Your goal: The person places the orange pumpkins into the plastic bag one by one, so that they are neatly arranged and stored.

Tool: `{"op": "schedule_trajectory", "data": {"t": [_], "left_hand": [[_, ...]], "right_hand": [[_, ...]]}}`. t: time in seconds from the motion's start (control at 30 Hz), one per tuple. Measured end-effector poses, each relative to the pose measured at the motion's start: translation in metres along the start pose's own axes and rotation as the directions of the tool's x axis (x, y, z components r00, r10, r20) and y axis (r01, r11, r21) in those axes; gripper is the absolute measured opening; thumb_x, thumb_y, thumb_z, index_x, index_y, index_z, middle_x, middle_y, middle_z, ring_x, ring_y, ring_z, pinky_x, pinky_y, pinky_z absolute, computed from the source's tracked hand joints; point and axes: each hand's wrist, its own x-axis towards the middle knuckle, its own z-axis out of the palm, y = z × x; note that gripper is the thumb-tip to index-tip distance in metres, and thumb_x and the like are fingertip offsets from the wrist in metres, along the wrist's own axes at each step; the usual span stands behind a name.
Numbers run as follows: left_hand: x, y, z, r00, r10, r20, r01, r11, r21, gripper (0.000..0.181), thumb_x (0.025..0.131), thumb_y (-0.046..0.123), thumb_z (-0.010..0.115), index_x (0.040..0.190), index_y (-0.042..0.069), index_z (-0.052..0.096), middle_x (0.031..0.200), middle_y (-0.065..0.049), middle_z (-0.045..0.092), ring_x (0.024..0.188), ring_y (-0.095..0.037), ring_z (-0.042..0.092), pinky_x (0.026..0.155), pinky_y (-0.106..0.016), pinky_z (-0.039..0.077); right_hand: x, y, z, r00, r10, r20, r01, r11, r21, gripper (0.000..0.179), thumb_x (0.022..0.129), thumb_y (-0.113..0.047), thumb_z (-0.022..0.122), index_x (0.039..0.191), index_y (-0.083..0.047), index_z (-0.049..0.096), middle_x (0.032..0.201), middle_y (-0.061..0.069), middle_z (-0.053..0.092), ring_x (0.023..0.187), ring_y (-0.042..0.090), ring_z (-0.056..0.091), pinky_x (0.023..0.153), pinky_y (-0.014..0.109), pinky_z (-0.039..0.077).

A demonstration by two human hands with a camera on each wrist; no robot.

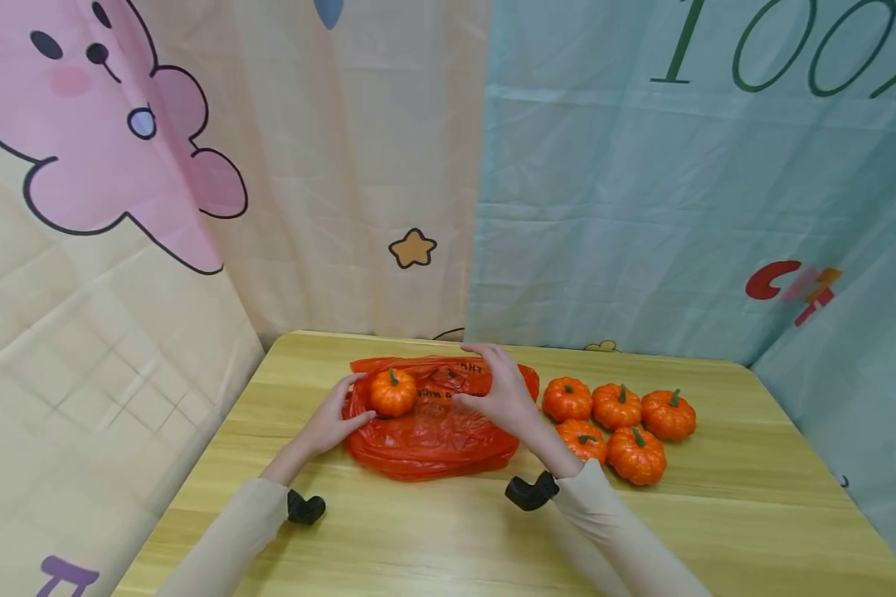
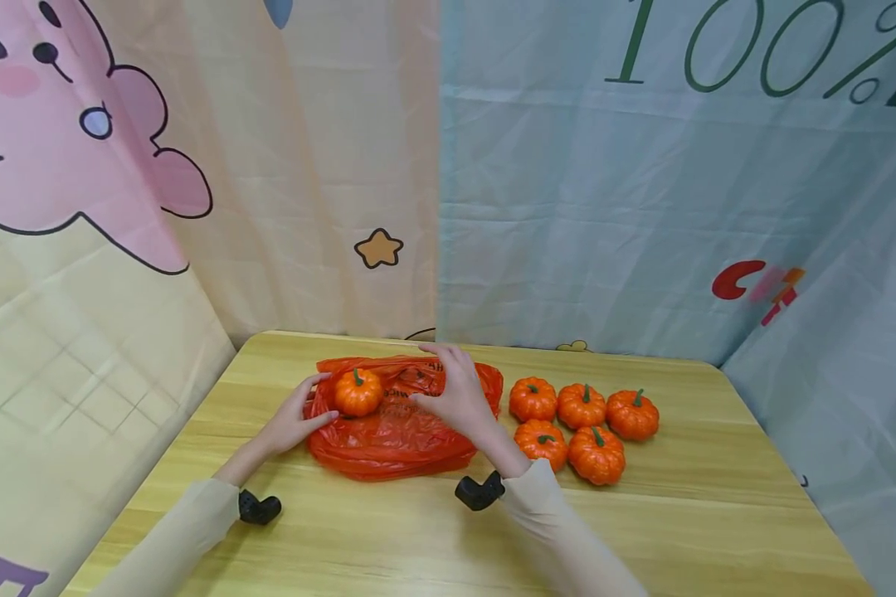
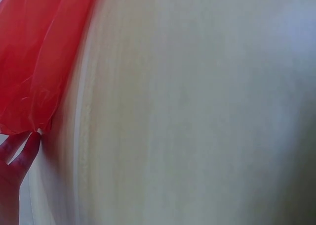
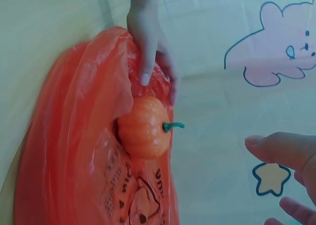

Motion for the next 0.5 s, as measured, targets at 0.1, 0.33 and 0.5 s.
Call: {"op": "schedule_trajectory", "data": {"t": [0.1, 0.33, 0.5], "left_hand": [[0.0, 0.0, -0.001, 1.0, -0.008, -0.001, 0.008, 1.0, 0.005, 0.069, 0.088, 0.024, 0.07, 0.143, 0.004, 0.034, 0.146, -0.023, 0.037, 0.131, -0.043, 0.04, 0.108, -0.061, 0.033], [0.0, -0.002, 0.0, 1.0, -0.01, -0.005, 0.01, 1.0, 0.007, 0.068, 0.088, 0.025, 0.07, 0.142, 0.004, 0.034, 0.145, -0.023, 0.038, 0.13, -0.042, 0.041, 0.107, -0.061, 0.034], [0.0, -0.001, 0.0, 1.0, -0.003, -0.003, 0.003, 1.0, 0.016, 0.068, 0.088, 0.025, 0.07, 0.142, 0.003, 0.035, 0.146, -0.024, 0.037, 0.132, -0.043, 0.039, 0.108, -0.062, 0.032]], "right_hand": [[-0.006, 0.005, -0.012, 0.999, -0.006, -0.032, 0.006, 1.0, -0.01, 0.068, 0.074, -0.018, 0.084, 0.134, -0.017, 0.053, 0.135, 0.01, 0.05, 0.126, 0.032, 0.045, 0.098, 0.056, 0.045], [-0.02, 0.021, -0.039, 0.997, 0.006, -0.083, -0.008, 1.0, -0.022, 0.067, 0.075, -0.016, 0.083, 0.134, -0.013, 0.052, 0.134, 0.012, 0.049, 0.123, 0.034, 0.046, 0.098, 0.055, 0.044], [-0.033, 0.032, -0.061, 0.992, 0.016, -0.123, -0.021, 0.999, -0.044, 0.068, 0.074, -0.015, 0.083, 0.135, -0.012, 0.051, 0.135, 0.012, 0.049, 0.12, 0.031, 0.046, 0.096, 0.049, 0.045]]}}
